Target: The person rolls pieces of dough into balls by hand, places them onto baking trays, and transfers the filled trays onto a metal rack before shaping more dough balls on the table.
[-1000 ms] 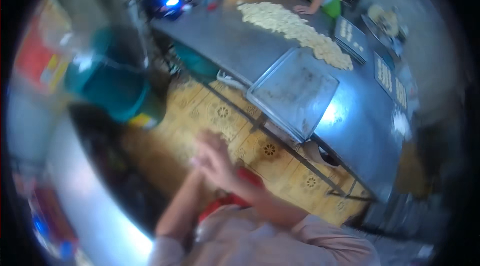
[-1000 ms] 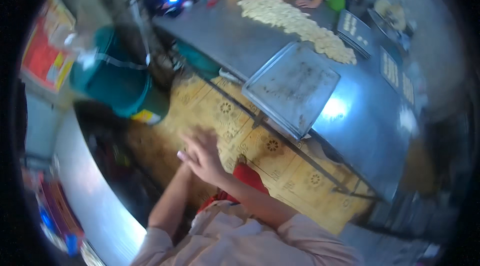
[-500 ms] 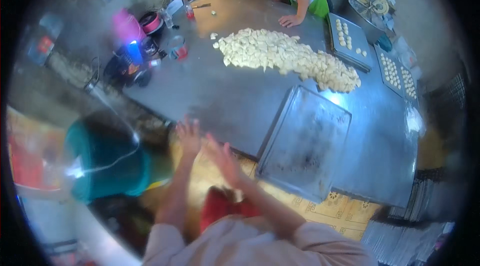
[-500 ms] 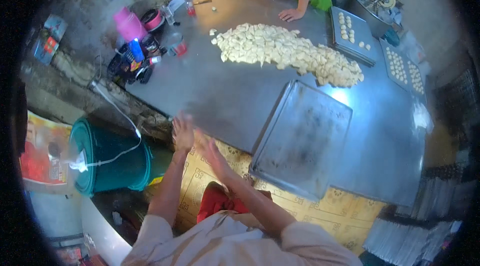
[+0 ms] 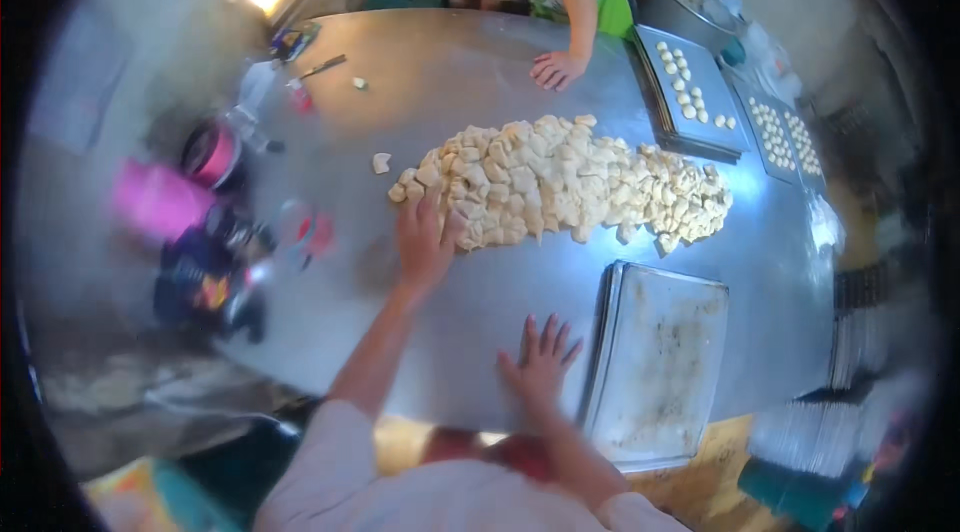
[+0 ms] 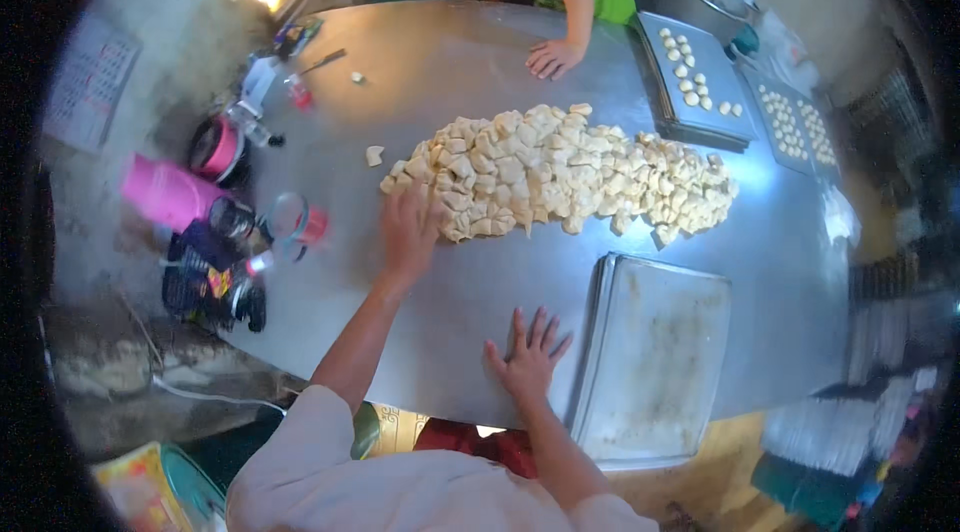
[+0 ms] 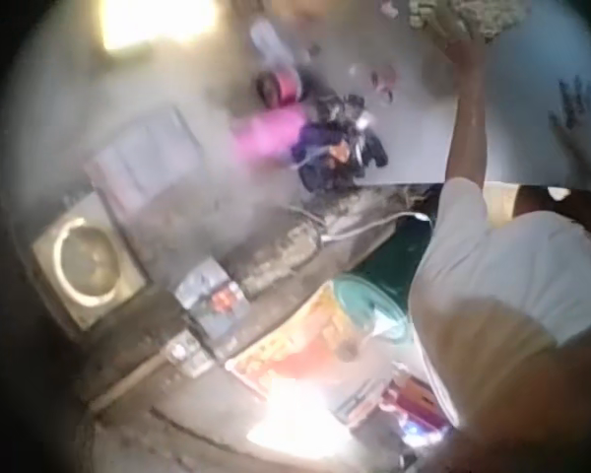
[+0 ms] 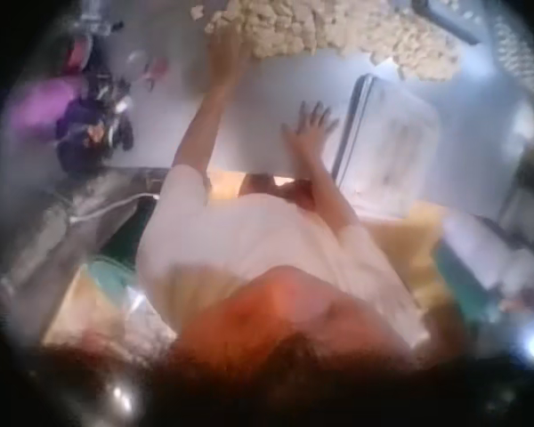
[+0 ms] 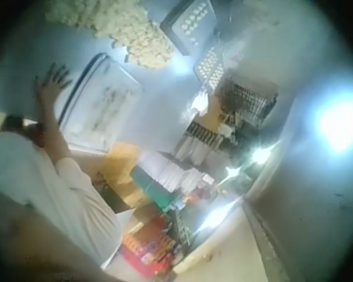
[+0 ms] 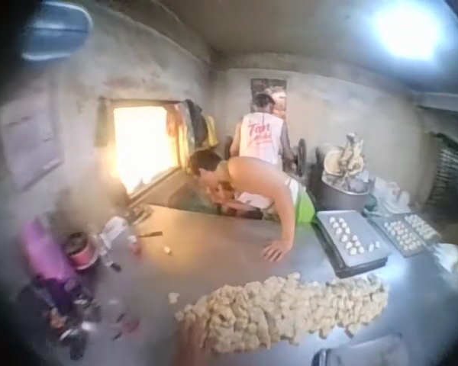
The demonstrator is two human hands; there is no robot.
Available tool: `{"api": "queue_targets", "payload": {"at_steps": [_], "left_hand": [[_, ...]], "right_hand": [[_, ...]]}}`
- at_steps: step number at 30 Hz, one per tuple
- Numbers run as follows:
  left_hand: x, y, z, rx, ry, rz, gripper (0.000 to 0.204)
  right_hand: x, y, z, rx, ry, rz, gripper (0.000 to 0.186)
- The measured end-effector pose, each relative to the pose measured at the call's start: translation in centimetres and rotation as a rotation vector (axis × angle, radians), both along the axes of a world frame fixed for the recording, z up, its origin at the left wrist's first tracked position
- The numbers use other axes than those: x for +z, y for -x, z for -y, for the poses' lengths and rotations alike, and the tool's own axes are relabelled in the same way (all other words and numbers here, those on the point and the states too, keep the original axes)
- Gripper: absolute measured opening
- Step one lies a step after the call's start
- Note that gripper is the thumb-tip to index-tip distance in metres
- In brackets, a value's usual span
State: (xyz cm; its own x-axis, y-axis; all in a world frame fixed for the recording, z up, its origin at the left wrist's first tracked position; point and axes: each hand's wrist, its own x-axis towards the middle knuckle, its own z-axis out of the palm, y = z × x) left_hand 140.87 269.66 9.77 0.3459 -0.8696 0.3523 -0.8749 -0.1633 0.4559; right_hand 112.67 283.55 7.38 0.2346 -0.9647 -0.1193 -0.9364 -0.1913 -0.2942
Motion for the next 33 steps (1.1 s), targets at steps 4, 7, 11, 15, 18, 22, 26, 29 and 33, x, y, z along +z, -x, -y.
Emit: {"api": "queue_targets", "payload": {"at_steps": [4,7,11,15,18,22,26,29,33], "left_hand": [[3.0,-1.7,8.9,-0.188,-0.007,-0.011,0.036],[3.5,-2.4,7.7,-0.282,-0.037,-0.069,0.03],[6.1,-0.5,-4.3,-0.164,-0.045,-0.516,0.033],[-5.4,0.8,-14.3,-0.375,-0.44,-0.215,0.032],[-5.7,4.8,-13.7,-0.488,-0.278,-0.325,0.026],[-2.7,3.3,-17.2,-0.266,-0.398,-0.485,0.031],[-1.4,2.8,-26.7,0.073,-0.236,-0.19,0.039],[-4.4,9.1,-23.5,0.049,-0.445,0.109,0.032],[-7.1,3.7,-17.4,0.08,-0.38,0.307,0.028]], "right_hand": [[-0.4,-1.6,0.6,-0.007,0.001,-0.021,0.083],[-0.8,-1.6,1.1,-0.003,0.128,-0.016,0.072],[0.0,-3.1,10.7,-0.254,0.28,0.501,0.029],[6.7,-15.4,25.3,-0.081,0.416,0.682,0.044],[4.2,-14.0,30.2,-0.062,0.407,0.49,0.04],[4.6,-8.9,24.2,0.013,0.237,0.722,0.02],[0.6,4.7,6.7,0.039,0.274,0.316,0.017],[-0.9,3.9,1.9,0.105,0.245,0.199,0.018],[-1.4,1.7,6.1,0.278,0.215,0.326,0.019]]}}
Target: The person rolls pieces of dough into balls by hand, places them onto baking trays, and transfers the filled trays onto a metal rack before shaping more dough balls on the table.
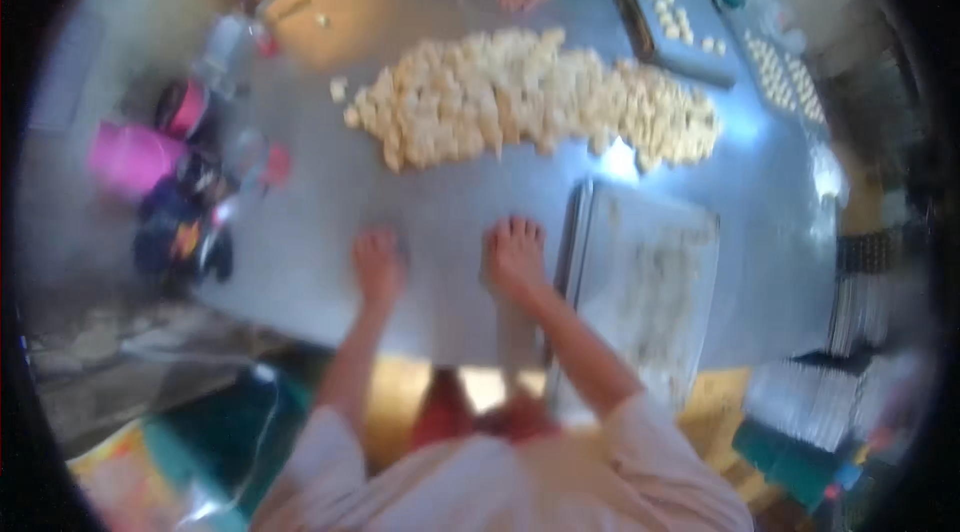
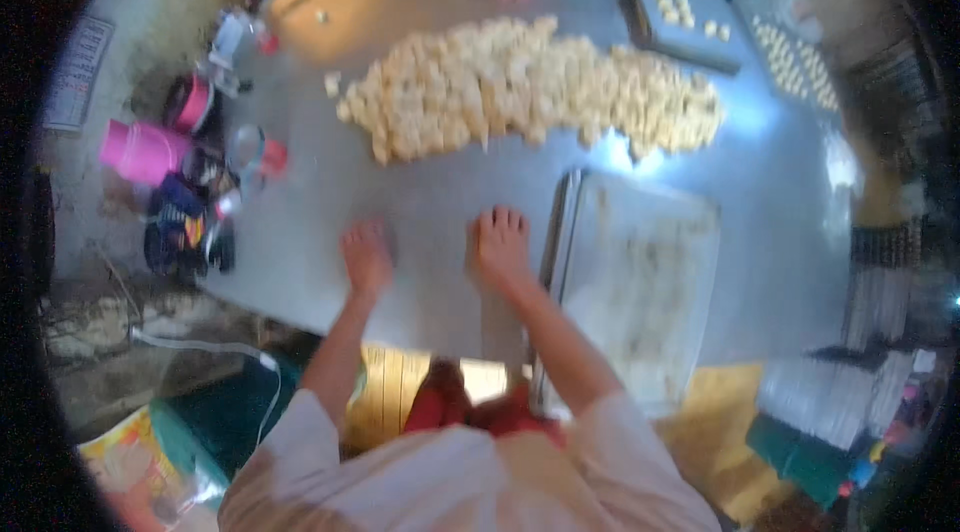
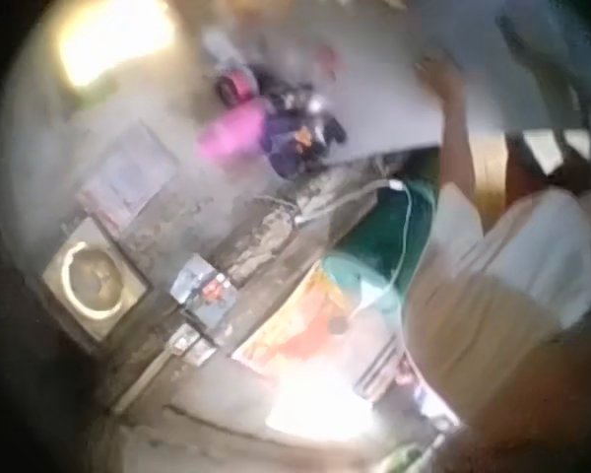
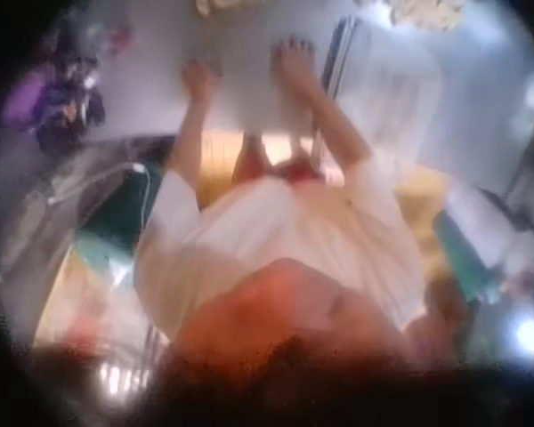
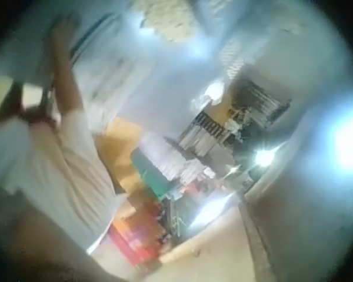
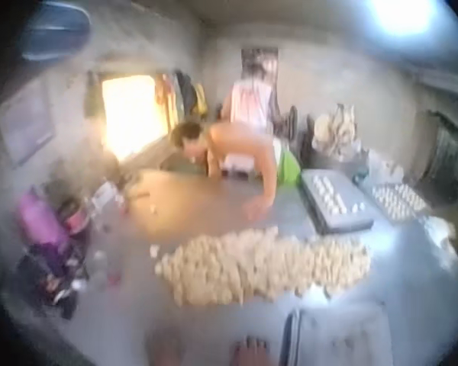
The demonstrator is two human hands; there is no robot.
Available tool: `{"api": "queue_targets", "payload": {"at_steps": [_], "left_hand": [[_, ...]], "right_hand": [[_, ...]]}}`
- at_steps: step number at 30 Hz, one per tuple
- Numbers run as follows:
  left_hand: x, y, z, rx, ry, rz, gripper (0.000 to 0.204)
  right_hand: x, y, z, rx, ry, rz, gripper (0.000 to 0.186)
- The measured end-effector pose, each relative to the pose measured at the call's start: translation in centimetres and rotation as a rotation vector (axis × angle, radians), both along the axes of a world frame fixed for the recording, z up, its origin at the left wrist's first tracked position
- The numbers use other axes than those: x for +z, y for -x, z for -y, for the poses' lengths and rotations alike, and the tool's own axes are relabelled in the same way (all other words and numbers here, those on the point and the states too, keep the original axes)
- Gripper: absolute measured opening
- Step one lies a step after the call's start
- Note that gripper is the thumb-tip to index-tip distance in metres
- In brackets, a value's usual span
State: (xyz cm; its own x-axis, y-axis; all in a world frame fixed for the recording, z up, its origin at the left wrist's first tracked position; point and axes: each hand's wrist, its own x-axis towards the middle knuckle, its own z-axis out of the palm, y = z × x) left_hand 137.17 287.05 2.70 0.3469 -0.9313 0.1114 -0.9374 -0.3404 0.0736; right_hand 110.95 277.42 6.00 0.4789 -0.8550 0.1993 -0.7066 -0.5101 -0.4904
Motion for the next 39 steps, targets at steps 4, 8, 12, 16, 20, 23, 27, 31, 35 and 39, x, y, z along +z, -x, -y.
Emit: {"api": "queue_targets", "payload": {"at_steps": [4,8,12,16,20,23,27,31,35,39], "left_hand": [[0.6,3.5,-8.9,0.169,0.116,-0.183,0.027],[1.7,9.6,-0.8,-0.119,0.273,-0.002,0.015],[2.9,2.8,-0.1,-0.036,0.15,-0.136,0.012],[0.0,4.1,-7.3,-0.016,0.287,-0.104,0.017],[0.5,4.5,2.6,-0.167,0.388,-0.088,0.014],[-1.3,-3.3,-0.5,-0.173,0.057,-0.27,0.014],[0.0,1.9,-7.6,-0.006,0.247,-0.188,0.019],[0.5,2.1,1.8,-0.091,0.143,-0.06,0.022],[-0.4,-4.1,-4.5,0.013,-0.019,-0.257,0.018],[0.7,2.8,-9.1,-0.028,0.038,-0.071,0.02]], "right_hand": [[-0.2,3.2,-4.6,0.001,-0.07,-0.066,0.018],[-2.5,0.2,-5.3,0.11,-0.004,-0.036,0.02],[-1.1,0.5,-1.5,0.288,-0.145,-0.208,0.022],[0.3,2.5,-6.5,0.05,-0.095,-0.162,0.019],[-1.2,-3.0,-2.5,0.248,-0.003,0.009,0.017],[-0.3,-4.2,1.4,0.203,-0.003,-0.013,0.016],[0.1,2.7,-4.0,-0.015,-0.118,-0.138,0.017],[-1.7,-3.5,-1.4,0.169,0.09,-0.006,0.02],[-0.7,0.6,1.6,0.11,-0.038,0.006,0.019],[-0.7,4.2,-5.1,-0.034,-0.081,-0.25,0.023]]}}
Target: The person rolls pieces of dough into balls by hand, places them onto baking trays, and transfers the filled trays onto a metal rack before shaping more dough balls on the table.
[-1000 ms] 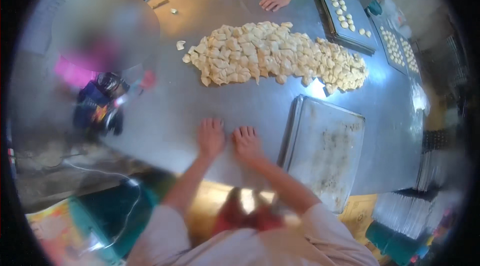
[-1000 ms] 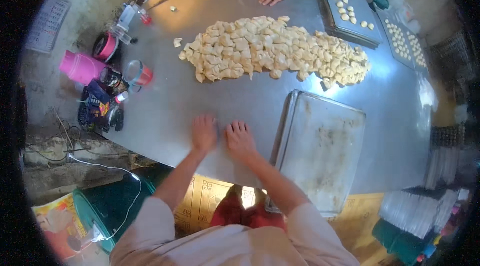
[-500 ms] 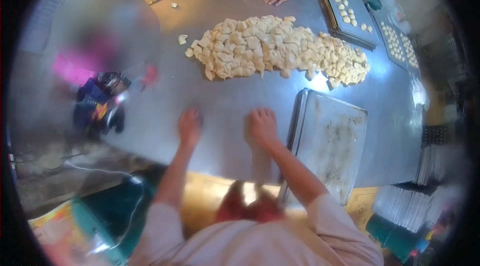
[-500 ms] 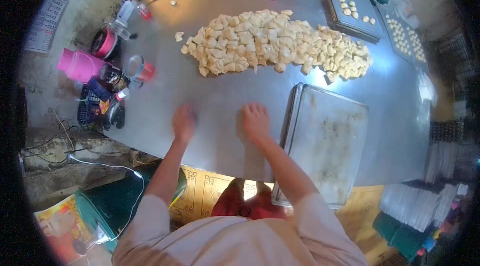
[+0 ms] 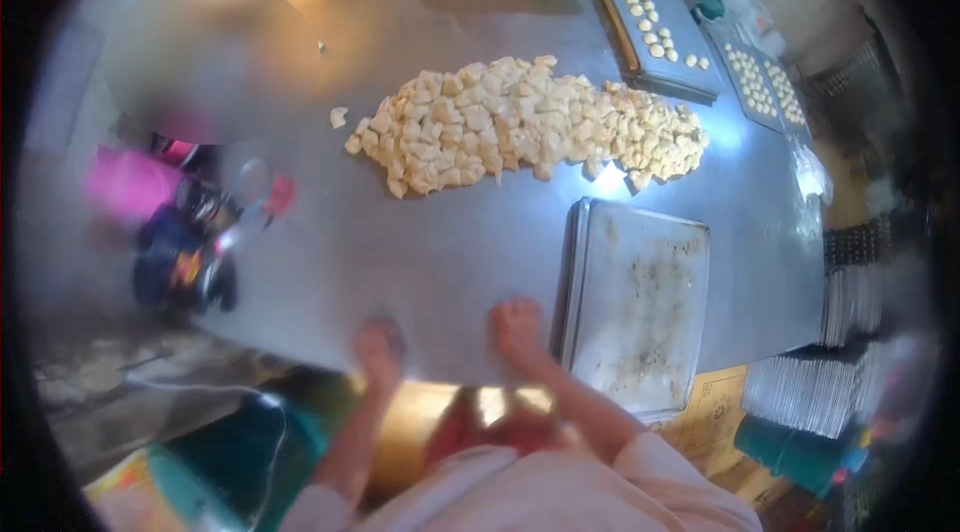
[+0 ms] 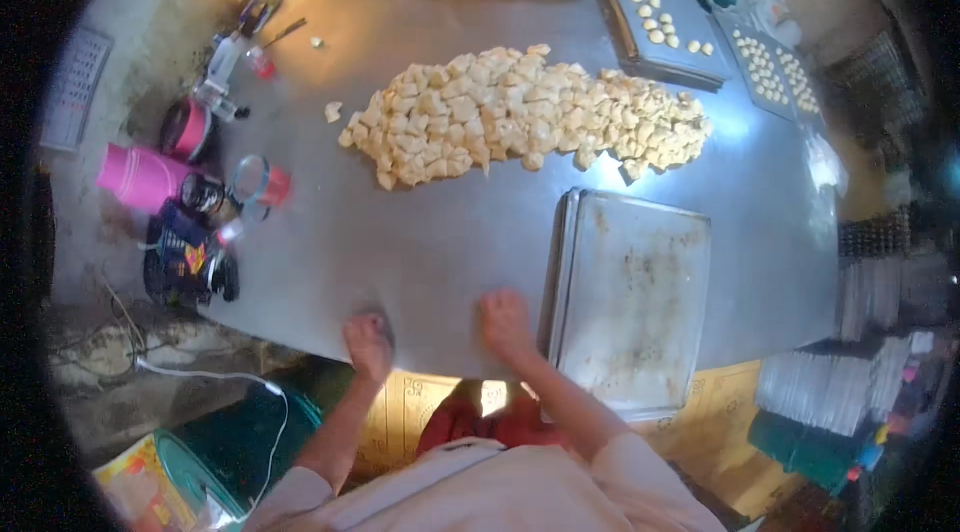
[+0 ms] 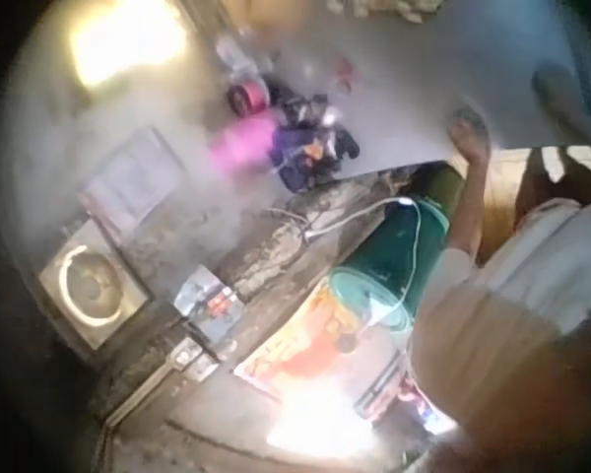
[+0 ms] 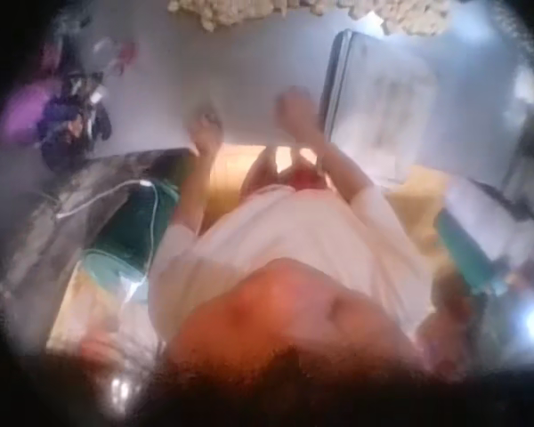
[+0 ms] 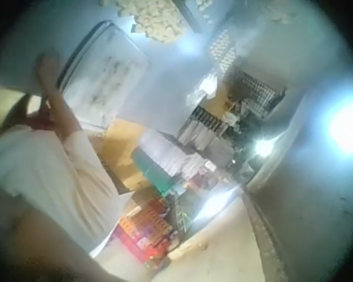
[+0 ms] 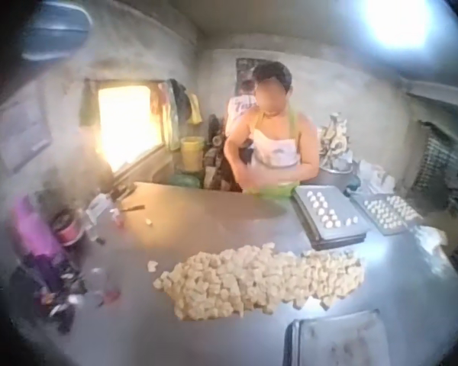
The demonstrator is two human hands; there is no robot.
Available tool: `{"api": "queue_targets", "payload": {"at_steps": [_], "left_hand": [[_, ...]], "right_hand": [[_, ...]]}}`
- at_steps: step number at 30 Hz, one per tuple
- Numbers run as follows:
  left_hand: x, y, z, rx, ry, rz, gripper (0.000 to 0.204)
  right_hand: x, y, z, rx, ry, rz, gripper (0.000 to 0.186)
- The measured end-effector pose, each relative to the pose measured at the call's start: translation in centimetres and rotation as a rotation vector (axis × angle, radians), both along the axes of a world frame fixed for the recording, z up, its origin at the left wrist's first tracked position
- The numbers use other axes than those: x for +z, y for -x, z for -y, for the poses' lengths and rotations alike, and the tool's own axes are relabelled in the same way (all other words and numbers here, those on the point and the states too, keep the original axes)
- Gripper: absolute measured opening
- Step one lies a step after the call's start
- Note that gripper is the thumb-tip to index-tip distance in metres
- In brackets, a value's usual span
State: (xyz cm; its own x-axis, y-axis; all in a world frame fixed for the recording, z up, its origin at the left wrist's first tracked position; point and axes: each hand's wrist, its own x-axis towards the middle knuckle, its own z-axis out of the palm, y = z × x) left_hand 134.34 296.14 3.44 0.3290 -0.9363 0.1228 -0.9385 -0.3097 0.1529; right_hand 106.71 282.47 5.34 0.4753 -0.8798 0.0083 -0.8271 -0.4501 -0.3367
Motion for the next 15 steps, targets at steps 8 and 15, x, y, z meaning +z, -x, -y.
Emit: {"api": "queue_targets", "payload": {"at_steps": [8,15], "left_hand": [[5.6,-3.6,11.4,-0.144,0.252,0.0,0.034],[5.7,6.6,12.1,0.022,0.062,-0.547,0.028]], "right_hand": [[0.4,-3.7,7.7,0.195,-0.053,0.168,0.023],[3.2,6.3,7.3,0.158,-0.153,0.763,0.02]]}}
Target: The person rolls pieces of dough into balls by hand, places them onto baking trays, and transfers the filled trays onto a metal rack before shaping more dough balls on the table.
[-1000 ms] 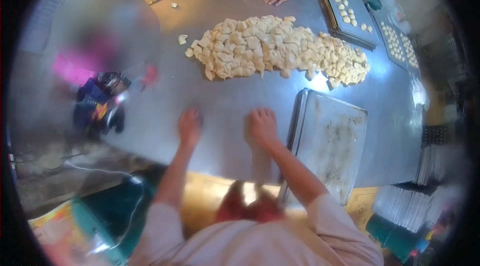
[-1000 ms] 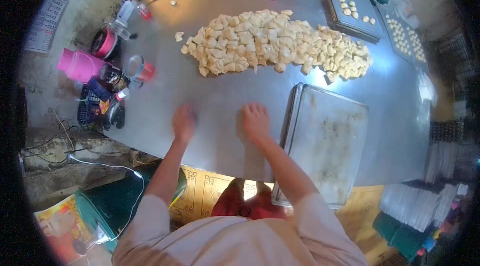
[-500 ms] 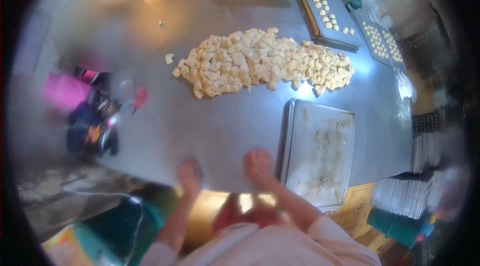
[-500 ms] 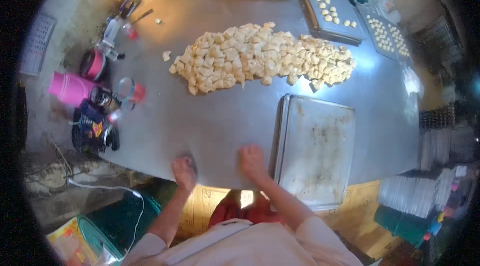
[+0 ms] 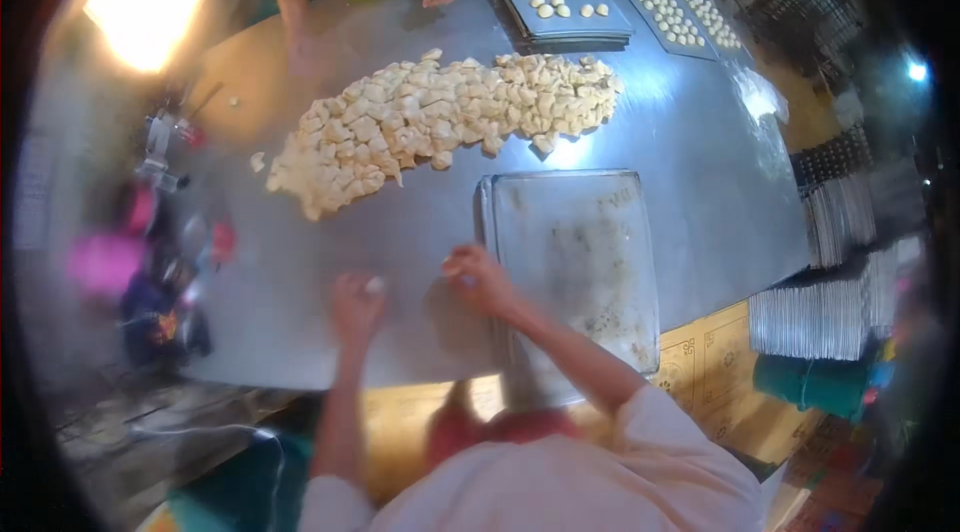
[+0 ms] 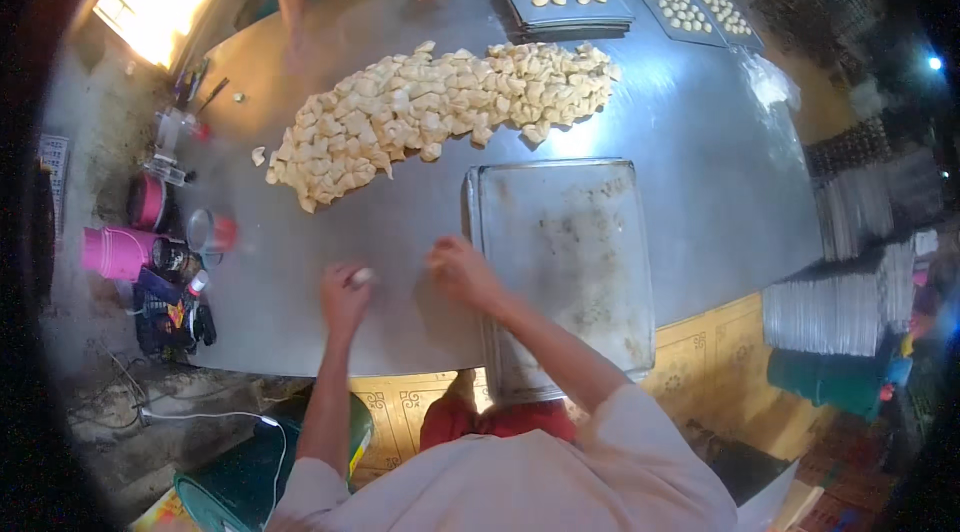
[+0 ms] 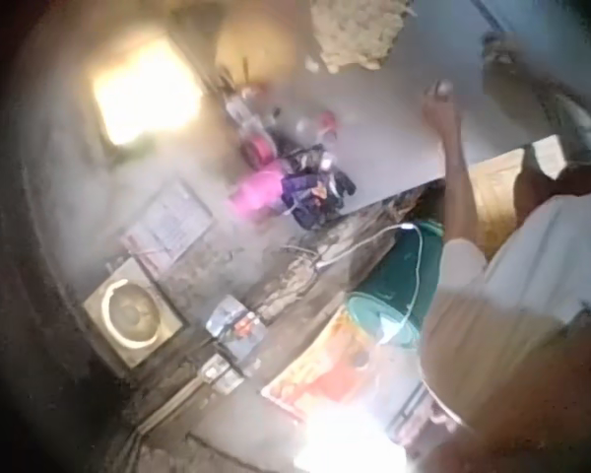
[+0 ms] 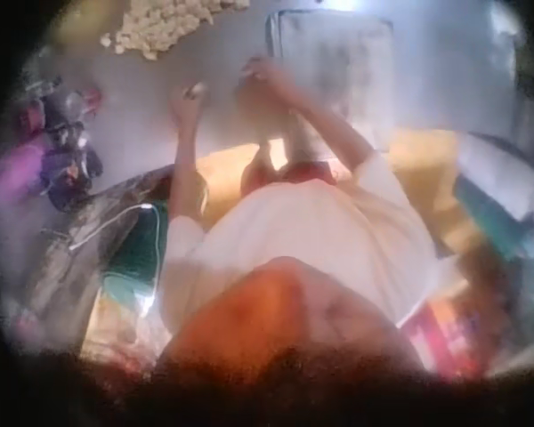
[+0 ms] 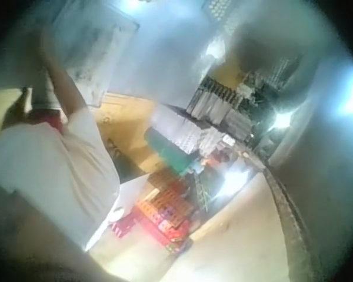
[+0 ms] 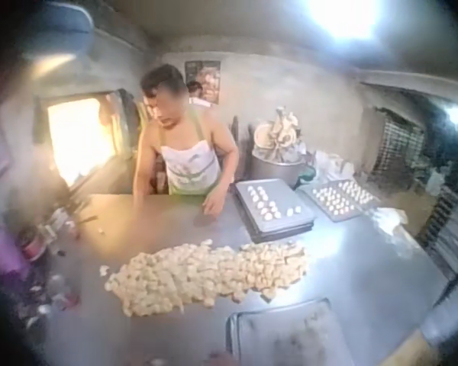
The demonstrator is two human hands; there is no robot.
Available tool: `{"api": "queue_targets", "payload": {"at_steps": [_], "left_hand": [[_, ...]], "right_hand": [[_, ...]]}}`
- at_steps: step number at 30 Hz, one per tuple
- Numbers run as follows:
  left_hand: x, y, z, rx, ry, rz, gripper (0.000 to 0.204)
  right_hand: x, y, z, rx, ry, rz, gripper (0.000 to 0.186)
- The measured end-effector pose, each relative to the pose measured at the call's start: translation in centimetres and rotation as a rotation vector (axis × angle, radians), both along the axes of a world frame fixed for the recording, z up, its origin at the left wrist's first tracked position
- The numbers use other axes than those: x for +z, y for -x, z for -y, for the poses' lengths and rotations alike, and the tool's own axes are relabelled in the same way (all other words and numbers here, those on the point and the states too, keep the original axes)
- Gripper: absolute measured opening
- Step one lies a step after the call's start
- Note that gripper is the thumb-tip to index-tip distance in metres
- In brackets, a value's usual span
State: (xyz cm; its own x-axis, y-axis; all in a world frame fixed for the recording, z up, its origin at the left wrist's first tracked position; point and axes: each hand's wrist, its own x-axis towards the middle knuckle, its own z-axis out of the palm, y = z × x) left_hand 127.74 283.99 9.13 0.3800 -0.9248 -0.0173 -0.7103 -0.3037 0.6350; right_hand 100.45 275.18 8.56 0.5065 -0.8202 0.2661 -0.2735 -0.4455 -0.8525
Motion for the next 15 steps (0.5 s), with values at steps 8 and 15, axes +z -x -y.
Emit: {"api": "queue_targets", "payload": {"at_steps": [8,15], "left_hand": [[6.2,24.0,14.9,-0.538,0.351,0.148,0.029],[6.2,15.9,23.9,-0.385,0.295,0.192,0.03]], "right_hand": [[2.7,16.8,8.4,-0.435,0.146,-0.171,0.03],[5.8,17.0,6.4,-0.528,0.053,-0.217,0.025]]}}
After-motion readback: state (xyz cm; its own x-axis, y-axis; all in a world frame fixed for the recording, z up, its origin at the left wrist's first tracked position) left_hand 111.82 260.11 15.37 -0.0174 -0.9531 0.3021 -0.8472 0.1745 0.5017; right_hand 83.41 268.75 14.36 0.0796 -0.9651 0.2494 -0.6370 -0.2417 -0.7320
